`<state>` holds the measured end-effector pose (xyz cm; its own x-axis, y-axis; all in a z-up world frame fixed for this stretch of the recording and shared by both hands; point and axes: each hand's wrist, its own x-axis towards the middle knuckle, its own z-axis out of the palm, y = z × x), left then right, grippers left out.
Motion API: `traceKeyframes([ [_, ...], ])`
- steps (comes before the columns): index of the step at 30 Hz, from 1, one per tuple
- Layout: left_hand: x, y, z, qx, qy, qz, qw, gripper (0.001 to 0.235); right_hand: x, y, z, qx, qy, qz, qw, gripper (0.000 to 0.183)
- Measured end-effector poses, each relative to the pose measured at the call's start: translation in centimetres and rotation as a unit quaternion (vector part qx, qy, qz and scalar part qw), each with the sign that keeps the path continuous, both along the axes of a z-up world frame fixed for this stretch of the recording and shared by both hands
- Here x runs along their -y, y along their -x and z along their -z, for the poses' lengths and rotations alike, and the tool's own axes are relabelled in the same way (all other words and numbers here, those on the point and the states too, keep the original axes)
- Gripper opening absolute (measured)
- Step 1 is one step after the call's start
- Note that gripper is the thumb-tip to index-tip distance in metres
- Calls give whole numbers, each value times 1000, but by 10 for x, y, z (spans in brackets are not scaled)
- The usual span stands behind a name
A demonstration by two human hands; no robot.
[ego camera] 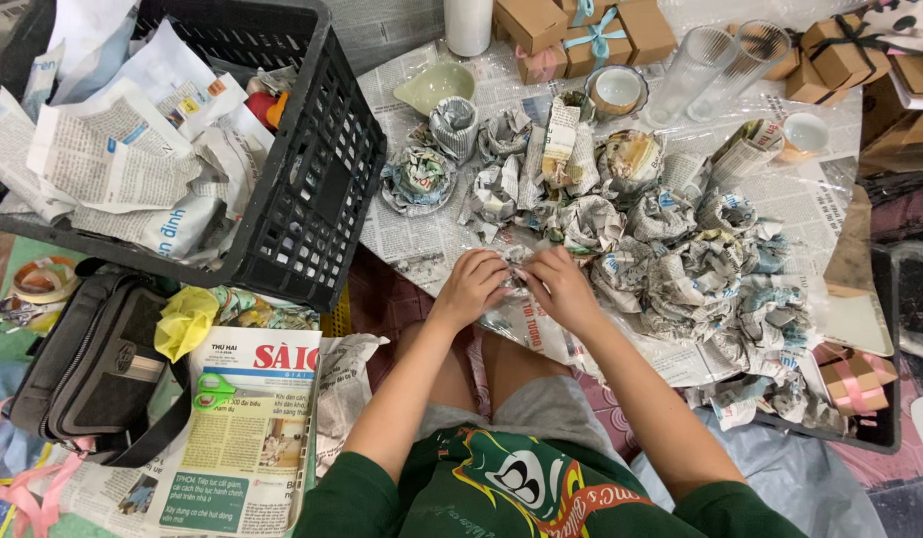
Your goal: The person wraps small ceramic items, including bowls and cups, using newspaper sheets. They fold the paper around each item and place the wrapped pieces on a table covered with newspaper.
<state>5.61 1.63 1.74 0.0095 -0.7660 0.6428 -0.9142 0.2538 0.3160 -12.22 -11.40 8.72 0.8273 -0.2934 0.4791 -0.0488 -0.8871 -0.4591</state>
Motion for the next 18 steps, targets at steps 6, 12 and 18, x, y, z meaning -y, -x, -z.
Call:
traceKeyframes([
  [6,6,-12,-4,41,32,52,997,24,16,18,-26,-36,87,-113,989,32],
  [12,12,-19,-12,39,0,97,995,21,36,9,-27,-117,145,-179,966,29],
  [18,8,-23,-21,29,-7,102,994,20,43,-2,-28,-121,167,-223,953,24],
])
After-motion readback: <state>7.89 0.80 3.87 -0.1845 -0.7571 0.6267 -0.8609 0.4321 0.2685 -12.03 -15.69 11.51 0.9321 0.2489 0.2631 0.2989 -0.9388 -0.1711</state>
